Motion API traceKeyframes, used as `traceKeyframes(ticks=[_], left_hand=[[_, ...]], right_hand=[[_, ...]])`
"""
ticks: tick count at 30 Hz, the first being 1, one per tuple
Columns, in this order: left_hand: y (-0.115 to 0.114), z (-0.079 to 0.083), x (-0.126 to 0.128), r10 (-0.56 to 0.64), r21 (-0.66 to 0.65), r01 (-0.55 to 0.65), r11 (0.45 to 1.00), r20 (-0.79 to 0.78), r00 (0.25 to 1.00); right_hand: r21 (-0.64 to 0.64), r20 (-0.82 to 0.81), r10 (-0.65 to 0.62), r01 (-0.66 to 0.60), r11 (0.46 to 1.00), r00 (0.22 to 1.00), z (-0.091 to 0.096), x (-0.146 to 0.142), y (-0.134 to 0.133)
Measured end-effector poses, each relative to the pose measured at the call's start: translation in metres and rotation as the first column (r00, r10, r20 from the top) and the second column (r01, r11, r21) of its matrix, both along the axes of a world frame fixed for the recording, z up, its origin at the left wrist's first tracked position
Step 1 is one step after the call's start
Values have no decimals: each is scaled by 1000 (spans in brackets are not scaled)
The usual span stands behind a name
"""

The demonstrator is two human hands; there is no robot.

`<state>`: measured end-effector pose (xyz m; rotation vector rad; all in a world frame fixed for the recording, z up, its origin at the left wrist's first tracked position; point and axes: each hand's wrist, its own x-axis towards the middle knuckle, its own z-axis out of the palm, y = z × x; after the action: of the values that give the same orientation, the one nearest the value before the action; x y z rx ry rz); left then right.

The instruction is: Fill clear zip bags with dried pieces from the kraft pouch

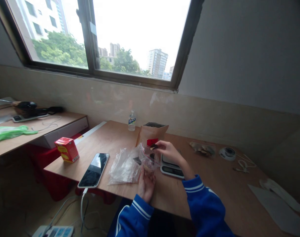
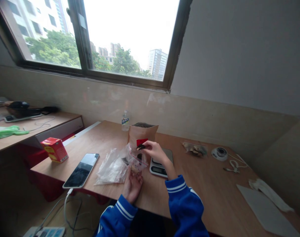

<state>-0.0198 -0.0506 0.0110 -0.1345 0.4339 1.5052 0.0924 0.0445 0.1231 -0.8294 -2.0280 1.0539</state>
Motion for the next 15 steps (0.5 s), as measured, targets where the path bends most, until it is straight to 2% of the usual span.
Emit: traceKeyframes(ticks=[3, 5, 7, 9, 11, 13, 15], left_hand=[[0, 0, 0, 15, -10, -15, 1000, -14, 1000], [1, 0, 0, 24, -6, -24, 1000, -16, 1000], [1, -1, 0, 18, -10, -18, 1000, -12, 1000], [2, -2, 0, 5, -14, -5, 1000, -5, 1000], [2, -3, 0, 0, -14, 0, 1000, 1, 1000], [3, -5, 0, 0, -9, 0, 1000, -1, 1000], [3, -5, 0, -3, -4, 3, 1000, -5, 1000]], right_hand=[[8, -102, -50, 51, 999, 994, 26, 3, 16], [91, -128, -120, 133, 987, 984, 44, 3, 27], [214, -177, -280, 315, 925, 944, 58, 1, 38], [328, -191, -420, 461, 824, 887, 64, -1, 48], [442, -90, -459, 448, 777, 884, 63, -4, 57], [518, 67, -459, 362, 775, 886, 56, -5, 63], [549, 170, -487, 328, 769, 856, 48, -4, 65]])
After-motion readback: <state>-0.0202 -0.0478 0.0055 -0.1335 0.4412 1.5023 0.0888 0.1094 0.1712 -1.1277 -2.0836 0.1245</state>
